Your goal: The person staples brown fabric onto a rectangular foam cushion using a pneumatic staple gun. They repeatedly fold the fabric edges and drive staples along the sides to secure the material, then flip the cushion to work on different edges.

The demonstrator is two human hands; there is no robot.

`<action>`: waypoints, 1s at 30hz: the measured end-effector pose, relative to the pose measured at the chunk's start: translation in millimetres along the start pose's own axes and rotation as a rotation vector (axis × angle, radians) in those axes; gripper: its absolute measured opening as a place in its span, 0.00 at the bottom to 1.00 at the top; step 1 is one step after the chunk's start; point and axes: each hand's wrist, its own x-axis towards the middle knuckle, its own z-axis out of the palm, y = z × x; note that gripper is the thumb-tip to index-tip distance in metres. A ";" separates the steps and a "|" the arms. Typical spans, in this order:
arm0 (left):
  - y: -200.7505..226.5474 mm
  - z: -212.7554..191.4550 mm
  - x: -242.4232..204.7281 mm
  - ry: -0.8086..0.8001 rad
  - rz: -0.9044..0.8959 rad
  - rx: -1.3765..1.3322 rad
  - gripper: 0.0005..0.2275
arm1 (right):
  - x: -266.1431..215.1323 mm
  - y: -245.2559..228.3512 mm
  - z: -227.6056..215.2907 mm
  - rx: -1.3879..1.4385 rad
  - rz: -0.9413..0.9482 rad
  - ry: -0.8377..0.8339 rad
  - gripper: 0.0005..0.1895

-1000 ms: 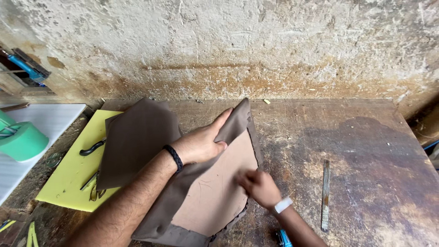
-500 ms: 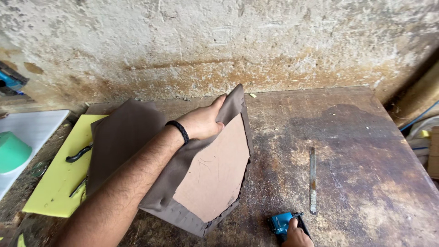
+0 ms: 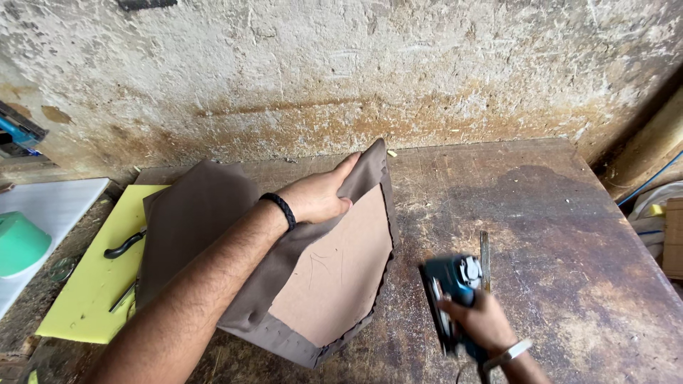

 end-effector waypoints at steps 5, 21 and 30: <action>9.3 2.3 -2.4 -0.009 0.002 0.040 0.44 | -38.4 -100.1 -41.1 0.135 -0.742 0.027 0.27; 22.3 -1.8 -13.6 -0.082 -0.010 0.142 0.49 | -75.6 -164.9 -23.7 0.055 -0.693 0.014 0.16; 28.4 -8.4 -11.5 -0.065 0.073 0.164 0.63 | -98.1 -162.5 -4.7 0.126 -0.672 -0.038 0.12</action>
